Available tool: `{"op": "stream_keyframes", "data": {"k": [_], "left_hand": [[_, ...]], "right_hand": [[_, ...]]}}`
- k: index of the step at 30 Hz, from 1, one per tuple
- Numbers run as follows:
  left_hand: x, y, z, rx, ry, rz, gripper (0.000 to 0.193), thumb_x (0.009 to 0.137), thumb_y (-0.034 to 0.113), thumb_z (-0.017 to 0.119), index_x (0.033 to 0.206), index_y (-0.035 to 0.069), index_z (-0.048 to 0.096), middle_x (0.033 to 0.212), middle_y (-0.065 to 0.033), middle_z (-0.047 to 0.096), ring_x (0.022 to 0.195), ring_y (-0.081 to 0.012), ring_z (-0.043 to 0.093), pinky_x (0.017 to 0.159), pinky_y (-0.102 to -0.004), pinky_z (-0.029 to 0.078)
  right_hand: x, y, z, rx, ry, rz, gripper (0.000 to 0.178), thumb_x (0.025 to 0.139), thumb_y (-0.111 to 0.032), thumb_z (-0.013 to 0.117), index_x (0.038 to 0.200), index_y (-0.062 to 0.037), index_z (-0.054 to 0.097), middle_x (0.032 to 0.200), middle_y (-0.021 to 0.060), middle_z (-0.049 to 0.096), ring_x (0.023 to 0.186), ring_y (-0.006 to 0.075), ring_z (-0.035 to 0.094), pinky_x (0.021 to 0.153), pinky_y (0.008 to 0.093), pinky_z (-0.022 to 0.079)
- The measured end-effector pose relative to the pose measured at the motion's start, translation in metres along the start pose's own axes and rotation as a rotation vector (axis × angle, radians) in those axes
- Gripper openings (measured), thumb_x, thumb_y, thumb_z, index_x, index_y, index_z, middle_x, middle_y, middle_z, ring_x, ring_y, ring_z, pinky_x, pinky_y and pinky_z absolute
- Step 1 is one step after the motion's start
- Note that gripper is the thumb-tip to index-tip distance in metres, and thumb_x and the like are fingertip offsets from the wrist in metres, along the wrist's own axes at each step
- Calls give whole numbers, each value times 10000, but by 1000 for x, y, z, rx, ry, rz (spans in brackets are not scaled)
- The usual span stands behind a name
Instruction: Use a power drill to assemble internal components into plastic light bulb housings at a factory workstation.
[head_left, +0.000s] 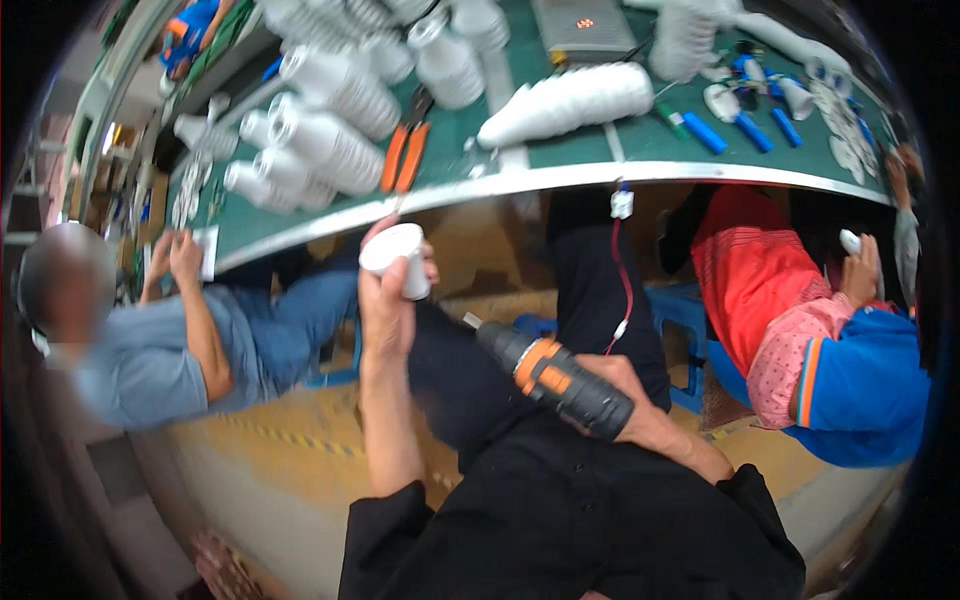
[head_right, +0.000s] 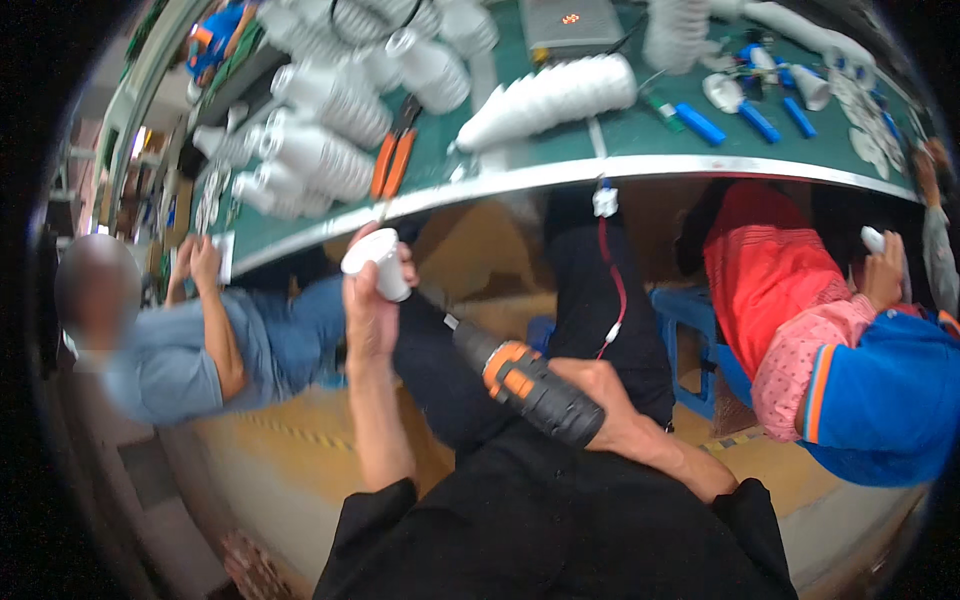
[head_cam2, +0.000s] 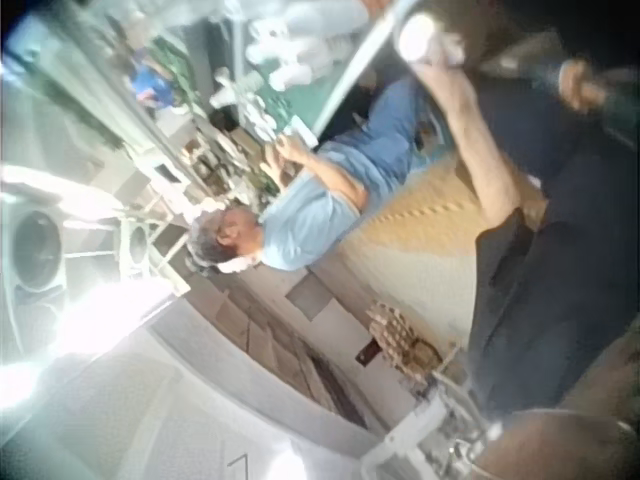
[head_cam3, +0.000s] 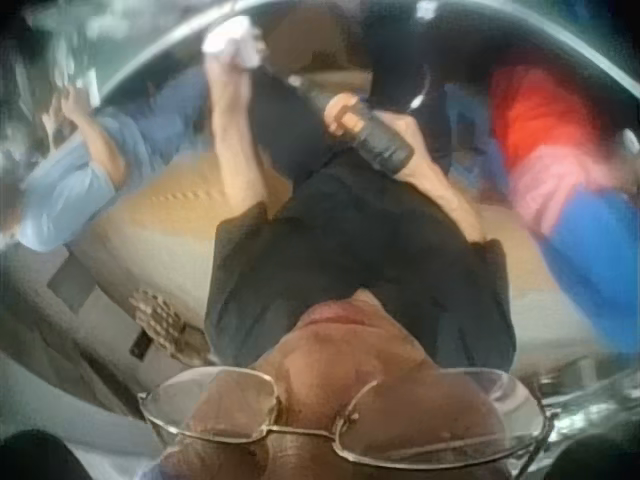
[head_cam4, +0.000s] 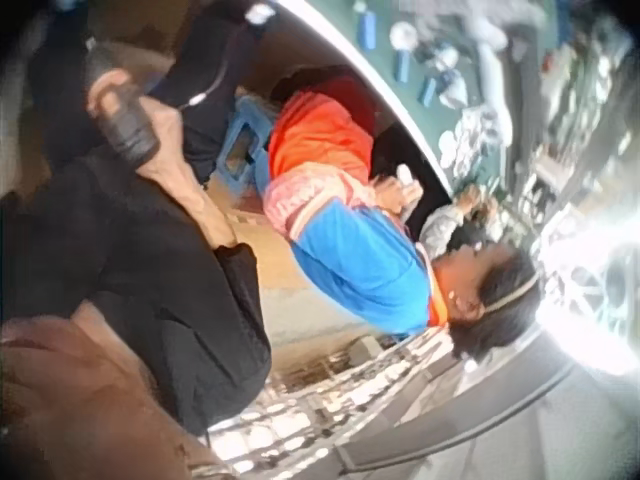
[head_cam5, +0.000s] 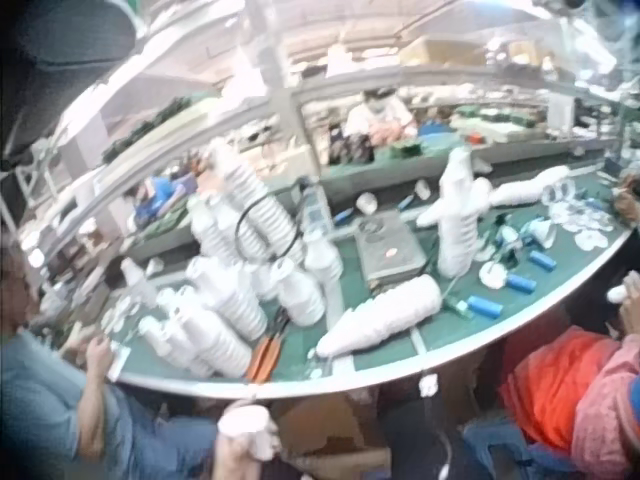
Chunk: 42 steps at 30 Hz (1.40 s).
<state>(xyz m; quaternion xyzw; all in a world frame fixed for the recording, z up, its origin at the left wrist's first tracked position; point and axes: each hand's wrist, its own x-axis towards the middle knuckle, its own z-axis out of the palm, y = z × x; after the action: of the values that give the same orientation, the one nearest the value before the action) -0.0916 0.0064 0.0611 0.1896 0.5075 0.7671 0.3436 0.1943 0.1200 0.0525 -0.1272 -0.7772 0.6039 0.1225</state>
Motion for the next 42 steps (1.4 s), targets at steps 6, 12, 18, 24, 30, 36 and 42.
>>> {"op": "stream_keyframes", "data": {"k": [6, 12, 18, 24, 30, 36, 42], "left_hand": [[-50, -51, -6, -586, 276, -207, 566, 956, 479, 447, 1228, -2, 567, 916, -119, 574, 714, -224, 513, 621, -329, 414], [-70, -75, -22, -688, 262, -156, 540, 934, 447, 450, 1201, -8, 563, 853, -97, 568, 685, -209, 525, 616, -322, 429], [-65, -83, -19, -715, 303, -190, 535, 965, 477, 423, 1140, -4, 579, 805, -93, 581, 668, -210, 535, 604, -333, 442], [-60, -89, -20, -711, 278, -156, 586, 997, 524, 391, 1120, -12, 591, 767, -98, 594, 643, -214, 540, 580, -333, 443], [-60, -92, -20, -695, 284, -132, 644, 999, 559, 382, 1088, -36, 611, 747, -132, 627, 616, -238, 556, 568, -337, 464], [-58, -88, -19, -698, 276, -109, 671, 1001, 573, 374, 1058, -49, 619, 756, -167, 640, 628, -263, 576, 576, -349, 479], [-57, -85, -15, -609, 282, -73, 674, 1015, 569, 339, 1030, -42, 623, 735, -160, 640, 593, -247, 579, 549, -337, 479]], "right_hand": [[9, -5, -2, -145, -6, -153, 165, 728, -21, 727, 829, 16, 602, 721, 111, 567, 629, 285, 619, 565, 352, 481], [9, -9, 9, -102, -86, -89, 185, 713, -13, 734, 842, 32, 610, 744, 126, 597, 645, 287, 643, 570, 355, 491], [8, -10, 17, -62, -116, -74, 214, 703, -36, 742, 858, 44, 618, 767, 146, 627, 663, 290, 668, 579, 359, 513], [9, -12, 16, -56, -117, -33, 221, 692, -39, 742, 856, 42, 619, 763, 143, 623, 660, 288, 665, 576, 355, 509], [9, -13, 16, -61, -130, -8, 226, 694, -42, 741, 865, 44, 621, 770, 151, 629, 671, 298, 670, 586, 358, 515], [8, -9, 18, -65, -127, -30, 241, 695, -44, 742, 893, 46, 636, 799, 165, 651, 709, 312, 691, 612, 366, 531], [8, -9, 19, -122, -129, -75, 234, 697, -40, 742, 886, 47, 635, 789, 155, 642, 696, 302, 681, 605, 361, 524]]}}
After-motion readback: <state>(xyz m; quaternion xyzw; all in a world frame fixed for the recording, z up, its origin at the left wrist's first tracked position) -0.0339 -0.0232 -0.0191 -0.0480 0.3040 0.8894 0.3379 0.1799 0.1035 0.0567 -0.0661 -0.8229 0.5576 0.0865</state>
